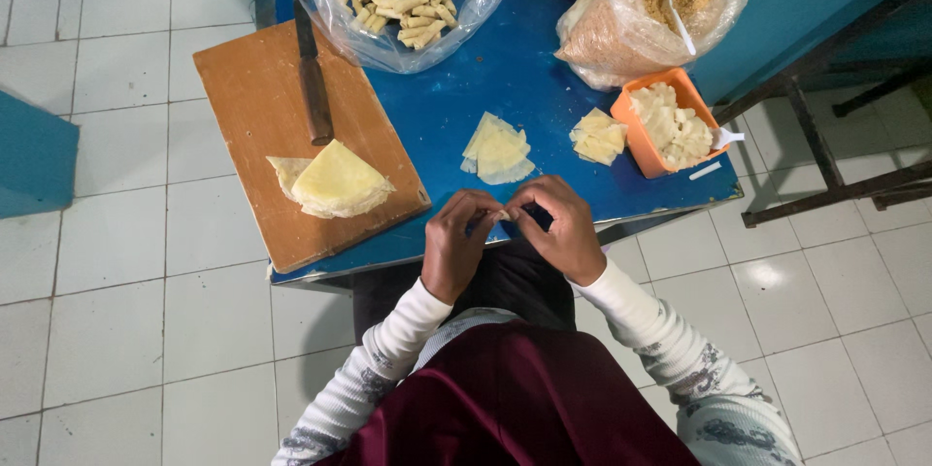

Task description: The person sits at a blue table and assembles small snack pieces. They spoon brown powder from a plastic bag onto flat folded pieces, fold and press small pieces by hand, and arrange the flat pieces in an overlapping stack on the table while placing finished pieces into an orange container.

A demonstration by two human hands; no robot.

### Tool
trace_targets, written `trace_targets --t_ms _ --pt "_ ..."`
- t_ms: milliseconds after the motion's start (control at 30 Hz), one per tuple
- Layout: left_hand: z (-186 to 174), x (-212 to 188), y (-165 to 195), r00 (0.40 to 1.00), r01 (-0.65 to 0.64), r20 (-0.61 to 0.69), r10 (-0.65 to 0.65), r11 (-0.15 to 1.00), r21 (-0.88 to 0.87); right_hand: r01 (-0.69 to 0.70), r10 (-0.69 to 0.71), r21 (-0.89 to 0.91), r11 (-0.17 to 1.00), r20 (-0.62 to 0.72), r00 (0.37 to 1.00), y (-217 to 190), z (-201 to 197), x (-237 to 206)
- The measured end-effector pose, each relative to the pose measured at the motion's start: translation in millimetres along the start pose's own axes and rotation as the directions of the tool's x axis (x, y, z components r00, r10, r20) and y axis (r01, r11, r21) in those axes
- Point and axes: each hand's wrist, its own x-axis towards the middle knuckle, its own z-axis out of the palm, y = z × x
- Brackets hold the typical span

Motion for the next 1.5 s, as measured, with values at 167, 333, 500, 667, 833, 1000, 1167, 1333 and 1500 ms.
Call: trace_targets --t_ms 167,333,500,667,833,1000,1167,1333,1500 --pt "-1.3 2.5 -1.4 1.0 0.008 0.001 -0.008 1.0 -0.013 -0.093 0.085 0.117 0.989 0.071 0.994 0.7 -1.8 0.5" --pt "-0.4 2.3 -3.5 1.0 0.026 0.012 -0.025 0.999 -0.033 -0.097 0.095 0.022 0.995 0.063 0.993 2.1 0.1 -2.1" --pt "-1.0 1.8 -5.1 0.998 0.01 0.055 -0.008 0.999 -0.036 -0.22 0.206 0.128 0.967 0.112 0.972 15.9 -3.7 -1.2" --pt "-1.3 3.5 -3.3 0.979 -0.196 0.1 0.18 0.963 0.185 -0.295 0.271 0.128 0.947 0.175 0.946 26.7 -0.7 3.5" --pt "1.3 -0.5 0.8 0.97 -0.23 0.149 0.192 0.921 0.313 -0.218 0.215 -0.005 0.976 0.19 0.958 31.3 2.0 13.7" --pt "2.8 -3.4 -4.6 0.957 -0.285 0.167 0.236 0.871 0.4 -0.129 0.139 -0.064 0.99 0.201 0.97 34.6 2.5 23.8" --pt "-1.4 -7.5 -8.5 0.922 -0.384 0.237 0.308 0.809 0.444 0.043 -0.022 -0.144 0.989 0.141 0.99 29.5 5.0 28.1" --pt "-8.9 -12.5 -6.5 0.873 -0.483 0.321 0.368 0.752 0.449 -0.039 0.046 -0.059 0.998 0.128 0.991 24.5 4.8 28.3" --pt "-11.1 -14.4 -7.7 0.872 -0.484 0.304 0.384 0.772 0.411 -0.08 0.088 -0.062 0.995 0.141 0.986 25.8 -1.7 28.1"
